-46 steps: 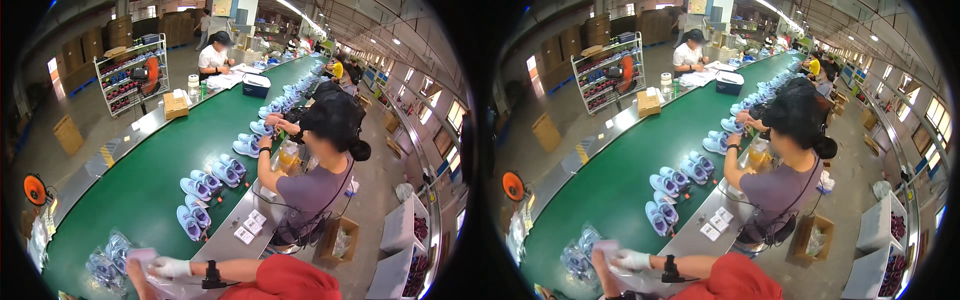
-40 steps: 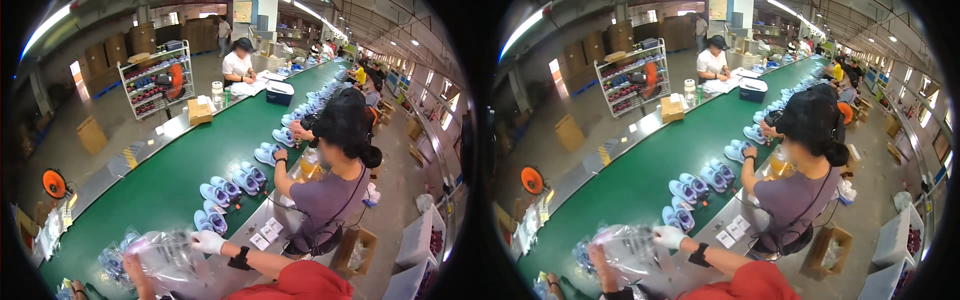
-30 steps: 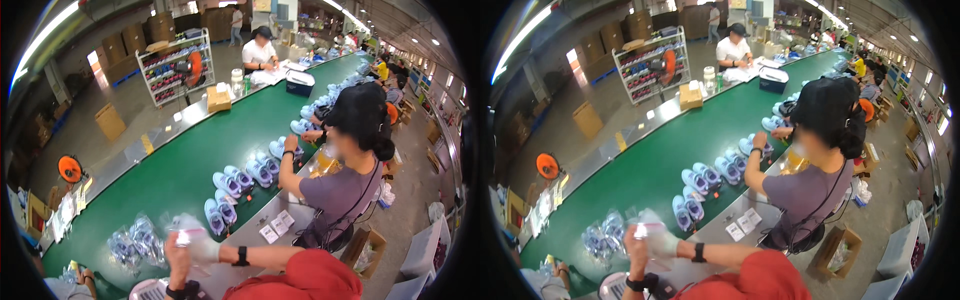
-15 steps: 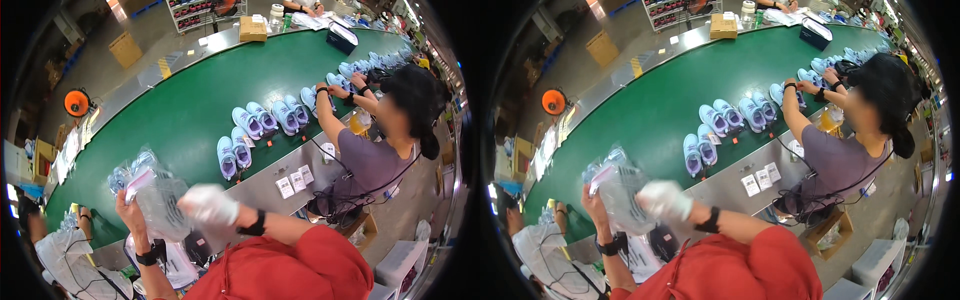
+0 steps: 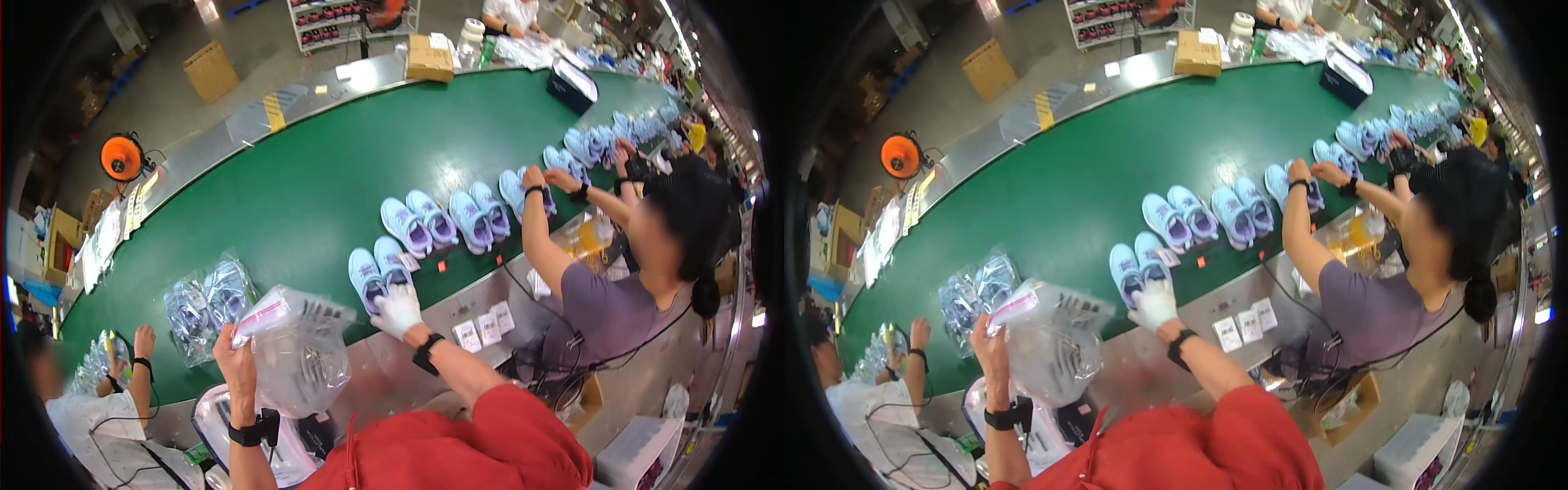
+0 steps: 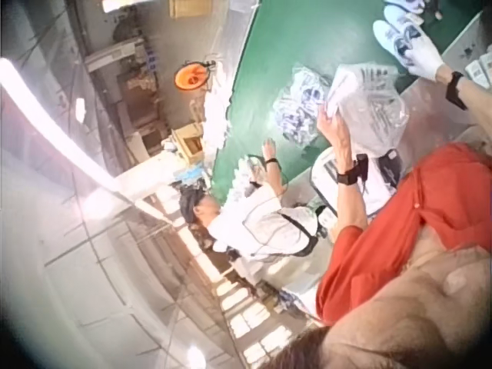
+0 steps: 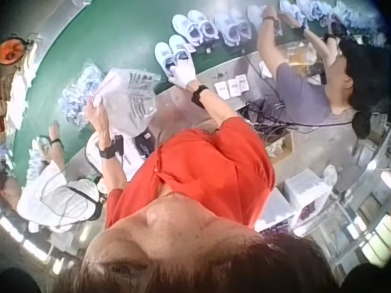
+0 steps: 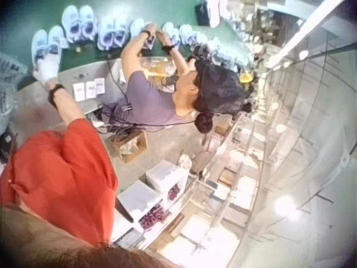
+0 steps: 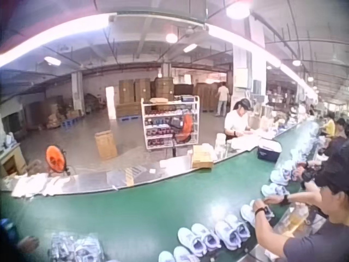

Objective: The person picks up pairs of light blue sneakers from a green conveyor belt and places them into clear plastic bags. They then seal the bags and move them to a nearby pile. The person briefly walks to a storage area to retrieve a white bin before returning to the conveyor belt to continue packaging shoes.

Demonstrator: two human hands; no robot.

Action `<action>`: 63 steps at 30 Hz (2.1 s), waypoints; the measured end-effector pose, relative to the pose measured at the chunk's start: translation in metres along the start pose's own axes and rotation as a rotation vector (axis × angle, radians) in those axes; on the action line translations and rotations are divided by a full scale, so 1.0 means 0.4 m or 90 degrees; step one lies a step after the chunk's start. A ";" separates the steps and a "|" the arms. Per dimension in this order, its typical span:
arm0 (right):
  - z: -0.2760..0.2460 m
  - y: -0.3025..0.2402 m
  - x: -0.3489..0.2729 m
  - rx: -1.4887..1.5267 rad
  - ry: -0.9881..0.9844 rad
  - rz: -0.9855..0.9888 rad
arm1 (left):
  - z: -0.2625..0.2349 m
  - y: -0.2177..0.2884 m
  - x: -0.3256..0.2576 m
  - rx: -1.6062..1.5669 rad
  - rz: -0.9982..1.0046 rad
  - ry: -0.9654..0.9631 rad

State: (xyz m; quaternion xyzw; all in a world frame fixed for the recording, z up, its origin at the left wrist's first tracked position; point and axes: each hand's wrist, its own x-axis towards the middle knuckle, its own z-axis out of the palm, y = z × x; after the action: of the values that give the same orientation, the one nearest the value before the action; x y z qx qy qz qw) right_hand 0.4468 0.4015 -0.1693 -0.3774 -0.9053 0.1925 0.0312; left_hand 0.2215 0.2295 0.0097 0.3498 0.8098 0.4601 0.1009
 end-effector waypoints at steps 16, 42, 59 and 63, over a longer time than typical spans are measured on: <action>-0.064 0.001 0.019 -0.014 0.053 0.067 | 0.017 -0.020 0.000 -0.077 -0.036 0.028; -0.282 -0.283 -0.090 0.014 -0.083 -0.741 | 0.220 0.230 0.005 0.017 0.289 -0.237; -0.246 -0.353 0.044 0.527 -0.105 -0.229 | 0.044 0.182 -0.052 -0.135 -0.003 -0.171; 0.086 -0.452 0.158 1.262 -0.242 -0.242 | -0.007 0.160 -0.041 0.009 0.008 -0.264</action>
State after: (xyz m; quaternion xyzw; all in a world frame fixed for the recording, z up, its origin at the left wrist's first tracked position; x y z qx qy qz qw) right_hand 0.2733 0.3183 -0.1393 0.0042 -0.3744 0.9021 0.2147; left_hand 0.2626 0.2381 0.0606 0.4430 0.7724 0.3732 0.2604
